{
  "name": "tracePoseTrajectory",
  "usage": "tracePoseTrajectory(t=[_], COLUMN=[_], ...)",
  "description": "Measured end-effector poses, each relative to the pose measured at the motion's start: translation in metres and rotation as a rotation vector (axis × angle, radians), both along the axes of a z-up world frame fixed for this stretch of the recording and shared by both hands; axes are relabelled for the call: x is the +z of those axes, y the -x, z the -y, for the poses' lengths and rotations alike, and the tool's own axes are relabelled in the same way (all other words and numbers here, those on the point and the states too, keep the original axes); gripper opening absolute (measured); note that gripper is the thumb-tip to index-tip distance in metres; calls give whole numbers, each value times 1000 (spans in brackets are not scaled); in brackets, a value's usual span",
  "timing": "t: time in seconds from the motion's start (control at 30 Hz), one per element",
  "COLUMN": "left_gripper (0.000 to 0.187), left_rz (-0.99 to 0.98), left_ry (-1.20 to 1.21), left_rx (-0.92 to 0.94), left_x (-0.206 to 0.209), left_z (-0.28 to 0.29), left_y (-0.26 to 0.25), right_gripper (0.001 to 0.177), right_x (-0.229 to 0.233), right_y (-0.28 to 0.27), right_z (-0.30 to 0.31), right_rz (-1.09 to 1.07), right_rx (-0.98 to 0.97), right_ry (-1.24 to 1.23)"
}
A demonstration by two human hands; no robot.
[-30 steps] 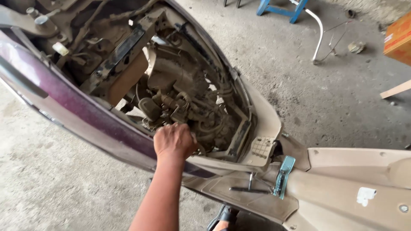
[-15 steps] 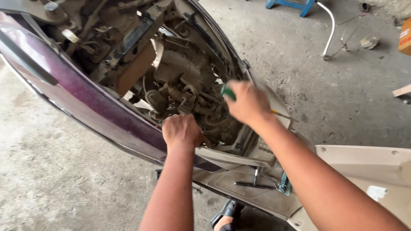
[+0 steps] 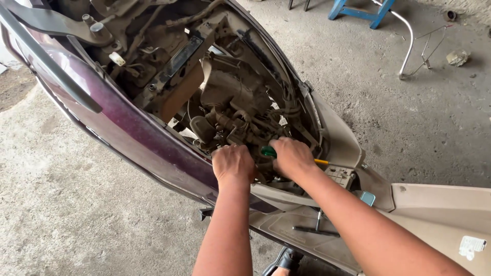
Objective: The recorder is repairing the internal components of a scooter, including disconnecting wires and using tools to adjust the engine assembly.
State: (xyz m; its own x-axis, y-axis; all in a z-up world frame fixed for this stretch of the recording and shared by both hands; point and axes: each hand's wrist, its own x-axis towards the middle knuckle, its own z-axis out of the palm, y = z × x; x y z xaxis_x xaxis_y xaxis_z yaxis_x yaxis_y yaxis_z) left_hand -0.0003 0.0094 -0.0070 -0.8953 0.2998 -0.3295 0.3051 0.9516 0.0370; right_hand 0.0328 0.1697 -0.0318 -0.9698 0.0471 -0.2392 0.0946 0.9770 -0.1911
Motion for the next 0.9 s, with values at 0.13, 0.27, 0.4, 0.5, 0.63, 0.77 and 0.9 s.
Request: tracePoseTrajectory(t=[0.13,0.27,0.4,0.5,0.63,0.77,0.9], left_gripper=[27,28,28,29,28,25,22], left_rz=[-24,-98,-122,-100,-98,-88,-148], left_ry=[30,0,-17,-17,2,12,-65], left_rx=[-13,7,13,16,-9,-34,-48], left_x=[-9,-26,-21,-22,-20,-27,-20], left_z=[-1,-2,2,1,-1,0,6], left_y=[0,0,-1,0,1,3,-3], right_gripper=[42,38,29,24,21,24,25], right_x=[6,14,18,9,0,0,0], right_y=[10,19,24,26,27,25,26], right_z=[8,18,27,25,22,21,19], right_rz=[-17,-42,-92,-146,-178,-180,-159], right_rx=[37,60,96,140,180,197,173], right_ry=[-27,-28,-35,-60,-113,-130,-89])
